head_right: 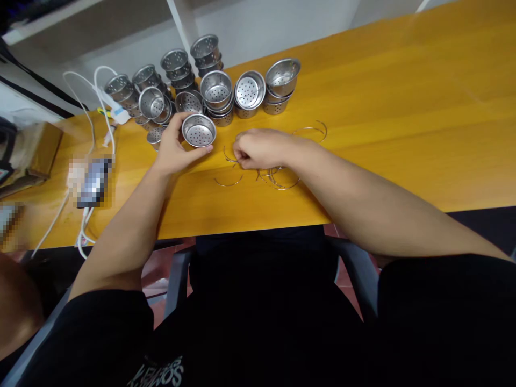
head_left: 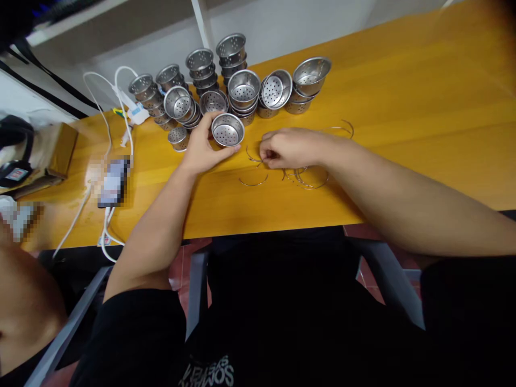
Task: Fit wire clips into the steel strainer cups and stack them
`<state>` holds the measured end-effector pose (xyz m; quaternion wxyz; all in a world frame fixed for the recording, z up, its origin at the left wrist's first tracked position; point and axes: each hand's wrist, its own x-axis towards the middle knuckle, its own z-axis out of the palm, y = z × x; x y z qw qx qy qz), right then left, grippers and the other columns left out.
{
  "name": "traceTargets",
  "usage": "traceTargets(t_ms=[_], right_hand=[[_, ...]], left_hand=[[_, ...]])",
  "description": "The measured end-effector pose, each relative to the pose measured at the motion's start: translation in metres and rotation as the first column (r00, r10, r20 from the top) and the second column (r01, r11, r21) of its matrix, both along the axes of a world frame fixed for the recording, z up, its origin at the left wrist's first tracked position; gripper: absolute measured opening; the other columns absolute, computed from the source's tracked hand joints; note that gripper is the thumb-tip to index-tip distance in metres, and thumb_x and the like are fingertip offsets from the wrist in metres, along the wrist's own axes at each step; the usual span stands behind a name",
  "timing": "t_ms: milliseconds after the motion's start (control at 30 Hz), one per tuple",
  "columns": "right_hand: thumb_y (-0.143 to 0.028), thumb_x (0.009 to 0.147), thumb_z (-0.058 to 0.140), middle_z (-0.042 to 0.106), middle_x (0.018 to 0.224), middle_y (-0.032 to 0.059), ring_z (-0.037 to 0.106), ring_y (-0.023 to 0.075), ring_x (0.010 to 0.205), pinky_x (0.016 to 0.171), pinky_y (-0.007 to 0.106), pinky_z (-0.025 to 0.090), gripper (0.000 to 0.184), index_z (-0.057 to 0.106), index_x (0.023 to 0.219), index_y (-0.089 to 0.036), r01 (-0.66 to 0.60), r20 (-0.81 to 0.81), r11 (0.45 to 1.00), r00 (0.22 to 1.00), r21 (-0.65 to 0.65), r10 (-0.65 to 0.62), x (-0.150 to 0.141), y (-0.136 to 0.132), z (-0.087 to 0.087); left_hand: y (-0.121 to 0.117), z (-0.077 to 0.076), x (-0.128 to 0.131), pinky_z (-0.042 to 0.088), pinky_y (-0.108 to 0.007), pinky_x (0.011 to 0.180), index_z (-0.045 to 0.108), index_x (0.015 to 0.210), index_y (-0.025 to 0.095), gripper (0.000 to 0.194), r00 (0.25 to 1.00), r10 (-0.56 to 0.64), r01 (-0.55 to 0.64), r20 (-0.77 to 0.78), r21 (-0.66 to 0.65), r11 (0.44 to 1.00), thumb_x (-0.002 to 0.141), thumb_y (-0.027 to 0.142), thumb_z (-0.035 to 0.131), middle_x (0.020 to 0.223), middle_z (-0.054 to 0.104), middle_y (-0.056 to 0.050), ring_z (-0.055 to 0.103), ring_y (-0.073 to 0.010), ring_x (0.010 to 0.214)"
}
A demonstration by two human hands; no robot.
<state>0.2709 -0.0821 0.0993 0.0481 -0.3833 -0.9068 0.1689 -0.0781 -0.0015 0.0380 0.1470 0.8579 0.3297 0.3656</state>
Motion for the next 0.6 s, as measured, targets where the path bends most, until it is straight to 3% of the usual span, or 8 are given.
traceTargets(t_ms=[300,467,600], right_hand=[[-0.019,0.108,0.079,0.082,0.12,0.0116,0.074,0.0297,0.099,0.091,0.041,0.052,0.006,0.075,0.106,-0.024,-0.045,-0.023,0.998,0.999,0.052,0.046,0.005,0.002,-0.003],[-0.023,0.111,0.079,0.087,0.115,0.0097,0.078,0.0305,0.099,0.091,0.042,0.055,0.007,0.082,0.116,-0.026,0.004,-0.183,0.999,0.983,0.044,0.004,0.013,0.008,-0.009],[-0.033,0.115,0.084,0.093,0.117,0.009,0.084,0.0331,0.102,0.098,0.047,0.065,0.016,0.09,0.129,-0.028,0.058,-0.321,0.998,0.946,0.007,-0.053,0.017,0.013,-0.016]], left_hand=[[0.008,-0.005,-0.002,0.067,-0.064,0.147,0.065,0.178,0.032,0.123,0.999,-0.037,0.035,0.032,0.035,0.999,0.089,0.109,0.099,0.175,0.078,-0.017,0.08,-0.0461,0.167],[0.011,-0.006,-0.003,0.069,-0.064,0.144,0.065,0.177,0.031,0.123,0.998,-0.041,0.039,0.057,0.047,0.998,0.089,0.111,0.096,0.172,0.079,-0.018,0.082,-0.0449,0.161],[0.017,-0.013,-0.004,0.064,-0.067,0.15,0.065,0.178,0.032,0.123,0.995,-0.034,0.026,0.095,0.086,0.996,0.09,0.112,0.095,0.172,0.08,-0.017,0.082,-0.0451,0.163]])
